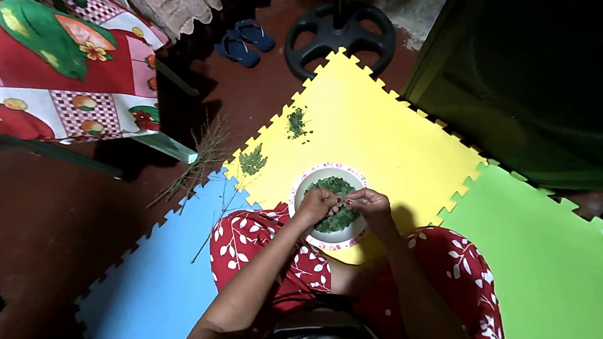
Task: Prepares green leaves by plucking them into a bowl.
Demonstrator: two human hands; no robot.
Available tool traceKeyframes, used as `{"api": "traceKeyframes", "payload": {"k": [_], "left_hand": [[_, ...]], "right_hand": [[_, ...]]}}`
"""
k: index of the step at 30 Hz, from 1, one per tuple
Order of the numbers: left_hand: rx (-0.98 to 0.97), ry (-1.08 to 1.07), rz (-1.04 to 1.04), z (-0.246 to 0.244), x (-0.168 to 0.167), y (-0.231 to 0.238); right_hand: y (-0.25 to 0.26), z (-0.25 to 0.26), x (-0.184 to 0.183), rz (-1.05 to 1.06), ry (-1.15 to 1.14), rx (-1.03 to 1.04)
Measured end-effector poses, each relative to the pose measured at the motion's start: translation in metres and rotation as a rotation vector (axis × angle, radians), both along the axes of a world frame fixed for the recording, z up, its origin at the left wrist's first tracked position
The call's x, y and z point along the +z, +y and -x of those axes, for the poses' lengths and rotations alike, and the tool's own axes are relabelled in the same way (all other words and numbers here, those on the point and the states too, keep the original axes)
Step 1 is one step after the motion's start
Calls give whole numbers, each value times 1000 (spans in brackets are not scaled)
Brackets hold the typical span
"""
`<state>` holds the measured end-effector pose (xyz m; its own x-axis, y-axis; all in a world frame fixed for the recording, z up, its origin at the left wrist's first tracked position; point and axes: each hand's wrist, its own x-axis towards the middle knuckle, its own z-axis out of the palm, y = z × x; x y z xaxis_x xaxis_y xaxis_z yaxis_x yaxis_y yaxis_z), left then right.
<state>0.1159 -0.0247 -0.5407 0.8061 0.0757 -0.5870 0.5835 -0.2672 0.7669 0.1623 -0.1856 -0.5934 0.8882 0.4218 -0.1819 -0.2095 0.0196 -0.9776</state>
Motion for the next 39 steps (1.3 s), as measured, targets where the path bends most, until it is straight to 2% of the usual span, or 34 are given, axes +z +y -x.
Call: {"api": "traceKeyframes", "payload": {"k": [3, 7, 9, 11, 14, 16, 18, 21, 23, 27, 29, 31, 33, 36, 38, 39], "left_hand": [[-17, -30, -62, 1, -3, 1], [-143, -34, -232, -2, 3, 0], [-179, -36, -238, -2, 8, -1], [-150, -96, -132, -1, 13, -1], [39, -205, 184, 0, 19, 0], [157, -205, 274, -11, 25, 11], [222, -200, 138, -33, 21, 38], [167, -223, -276, -81, -11, 94], [135, -143, -507, -117, -34, 122], [31, 16, -709, -153, -73, 143], [2, 3, -741, -154, -74, 139], [-47, -129, -670, -141, -61, 126], [-112, -268, -488, -111, -32, 100], [-197, -250, -160, -55, -6, 52], [-249, -259, -77, -25, -1, 25], [-216, -317, -80, -12, -3, 15]], "right_hand": [[1, 0, 5, 43, 17, 70], [7, 2, 13, 115, 23, 123], [7, 1, 17, 86, 112, 118], [3, -4, 23, -4, 224, 138], [-2, -10, 26, -134, 324, 129], [-1, -14, 25, -172, 399, 60], [2, -20, 27, -85, 462, 25], [6, -26, 21, 66, 464, 89], [9, -30, 18, 138, 443, 141], [11, -34, 16, 271, 389, 206], [10, -35, 15, 292, 355, 192], [10, -35, 17, 292, 339, 152], [9, -34, 19, 267, 312, 105], [11, -26, 19, 196, 293, 54], [12, -20, 20, 156, 276, 44], [13, -16, 21, 145, 263, 47]]}}
